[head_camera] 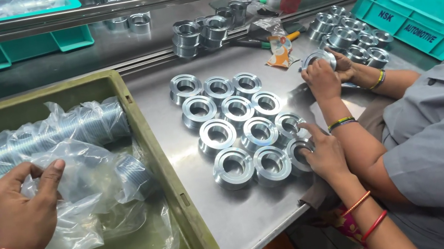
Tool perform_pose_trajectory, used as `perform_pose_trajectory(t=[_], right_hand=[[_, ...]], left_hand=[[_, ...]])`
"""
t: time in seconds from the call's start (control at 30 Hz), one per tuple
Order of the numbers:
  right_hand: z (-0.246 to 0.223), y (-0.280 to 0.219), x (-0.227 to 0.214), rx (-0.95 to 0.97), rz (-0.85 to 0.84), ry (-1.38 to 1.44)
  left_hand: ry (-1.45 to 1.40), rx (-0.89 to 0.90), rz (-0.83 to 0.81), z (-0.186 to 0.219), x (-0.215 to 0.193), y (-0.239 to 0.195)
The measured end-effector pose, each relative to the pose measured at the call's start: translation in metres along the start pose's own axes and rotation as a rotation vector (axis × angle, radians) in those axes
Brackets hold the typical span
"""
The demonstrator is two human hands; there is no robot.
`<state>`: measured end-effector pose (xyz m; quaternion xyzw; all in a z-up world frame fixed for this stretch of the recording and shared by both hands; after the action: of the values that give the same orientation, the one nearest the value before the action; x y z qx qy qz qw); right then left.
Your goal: Packing cylindrical metal components into individual plastic bags and arranging them in a storage bin.
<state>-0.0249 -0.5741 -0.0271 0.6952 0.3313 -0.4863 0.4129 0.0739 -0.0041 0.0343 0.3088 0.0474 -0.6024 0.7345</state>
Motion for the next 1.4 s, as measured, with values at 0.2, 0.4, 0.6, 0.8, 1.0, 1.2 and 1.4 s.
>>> perform_pose_trajectory(t=[0.2,0.4,0.6,0.8,1.0,1.2,1.4], right_hand=[[0.005,0.012,0.018,-0.107,-0.066,-0.167],[0.007,0.031,0.018,0.028,-0.115,-0.266],[0.029,0.076,0.045,0.018,-0.060,-0.349],[0.036,0.130,0.076,-0.117,-0.049,-0.365],[0.028,0.161,0.094,-0.163,0.000,-0.430],[-0.223,0.003,-0.091,-0.125,-0.266,0.100],[-0.387,-0.093,-0.072,-0.874,-0.120,0.126]], left_hand=[[-0.017,-0.050,-0.017,0.001,0.000,0.001],[-0.012,-0.025,-0.013,0.005,-0.001,0.000],[0.001,0.007,0.000,0.011,-0.002,0.001],[0.031,0.075,0.040,0.008,-0.002,0.003],[0.067,0.021,0.121,0.011,-0.021,0.001],[0.092,0.069,0.186,0.006,-0.023,0.001],[0.056,0.087,0.048,0.021,-0.014,-0.003]])
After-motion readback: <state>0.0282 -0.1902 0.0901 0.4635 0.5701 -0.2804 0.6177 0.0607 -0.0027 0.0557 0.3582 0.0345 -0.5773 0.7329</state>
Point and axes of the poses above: each hand's wrist, its own y-axis towards the middle knuckle, its own x-axis out of the palm, z = x × y, the point moved 8 cm from there along y, towards the middle knuckle, and after that the axes turned 15 degrees about -y, right-handed, at the moved point
